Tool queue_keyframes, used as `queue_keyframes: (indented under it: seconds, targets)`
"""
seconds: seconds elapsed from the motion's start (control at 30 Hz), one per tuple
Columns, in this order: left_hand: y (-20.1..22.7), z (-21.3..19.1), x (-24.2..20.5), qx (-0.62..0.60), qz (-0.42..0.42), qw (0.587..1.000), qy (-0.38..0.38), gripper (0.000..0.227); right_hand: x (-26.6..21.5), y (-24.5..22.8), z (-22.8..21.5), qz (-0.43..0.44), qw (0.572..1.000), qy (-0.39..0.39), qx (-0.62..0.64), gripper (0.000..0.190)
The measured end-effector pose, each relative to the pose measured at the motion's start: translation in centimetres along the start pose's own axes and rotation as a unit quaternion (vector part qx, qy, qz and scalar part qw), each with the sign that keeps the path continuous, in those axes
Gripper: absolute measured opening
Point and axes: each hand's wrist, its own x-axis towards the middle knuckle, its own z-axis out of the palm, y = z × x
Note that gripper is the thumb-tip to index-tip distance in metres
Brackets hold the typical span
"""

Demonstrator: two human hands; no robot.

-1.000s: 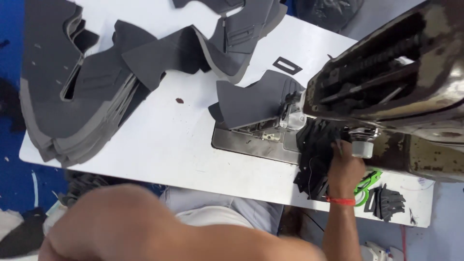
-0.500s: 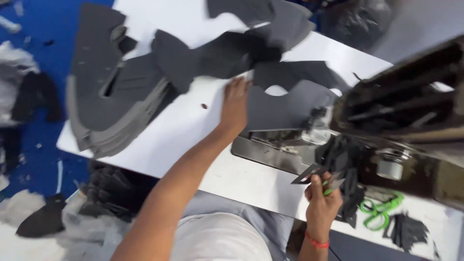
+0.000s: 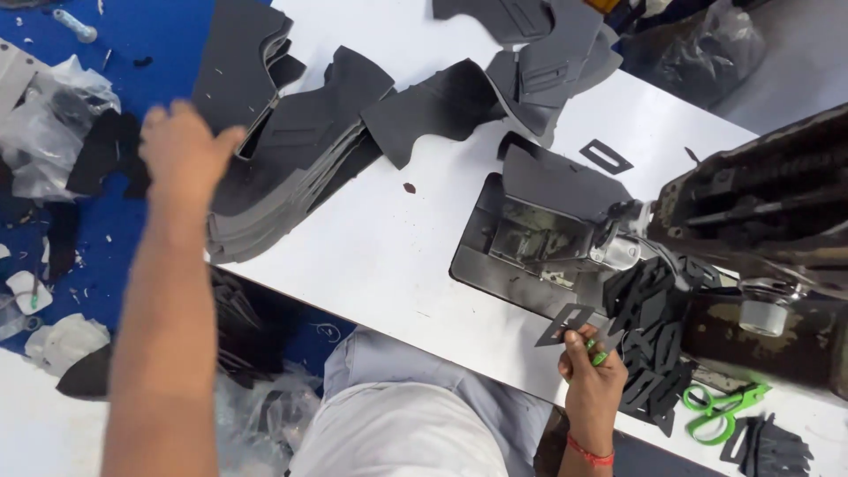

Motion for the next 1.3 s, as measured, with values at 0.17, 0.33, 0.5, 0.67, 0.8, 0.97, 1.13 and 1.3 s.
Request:
queue_keyframes:
  seconds: [0.17,0.33,0.5,0.67,0.8,0.97,1.13,1.3]
  targets:
    - [-3.0,1.2,0.4,0.033,-0.14,0.976,-0.164,0.077,-0.7,-0.7,0.9,-0.011,1.0,0.019,-0.019,0.014]
    - [-6.9,5.7,1.7,0.199,0.002,0.978,0.052,0.102,-1.8,-3.2,1.6,0.022,0.998,0.028,-0.055,0.013]
    - [-2.7,0.2,-0.4,0.014,0.0,0.999,0.031,0.067,-2.0,-2.9,0.2,0.034,0.997,0.034,-0.061,0.013]
    - [-4.3,-2.4,-1.7,-0.347,0.054,0.935,-0.042,0.062,-1.8,-2.1,-1.9,0.045,0.995,0.059,-0.073,0.012]
    - [-14.3,1.2,-8.1,-0.371,-0.11,0.872,-0.3,0.041,-1.6,-3.2,-3.9,-0.041,0.993,0.101,-0.037,0.009]
    - [12.2,-15.2,-10.6,-0.01,0.095,0.887,-0.451,0.04,-3.9,-7.1,-6.4,-0.163,0.973,0.13,0.094,0.005]
    - [25.7,-15.8,-12.1,-0.366,0.312,0.682,-0.551,0.026,-8.1,-12.5,-10.3,-0.234,0.951,0.194,0.053,0.007]
    - [31.2,-12.7,-14.6,-0.393,0.267,0.626,-0.618,0.034,-11.0,-1.6,-30.7,0.047,0.904,0.074,0.418,0.012]
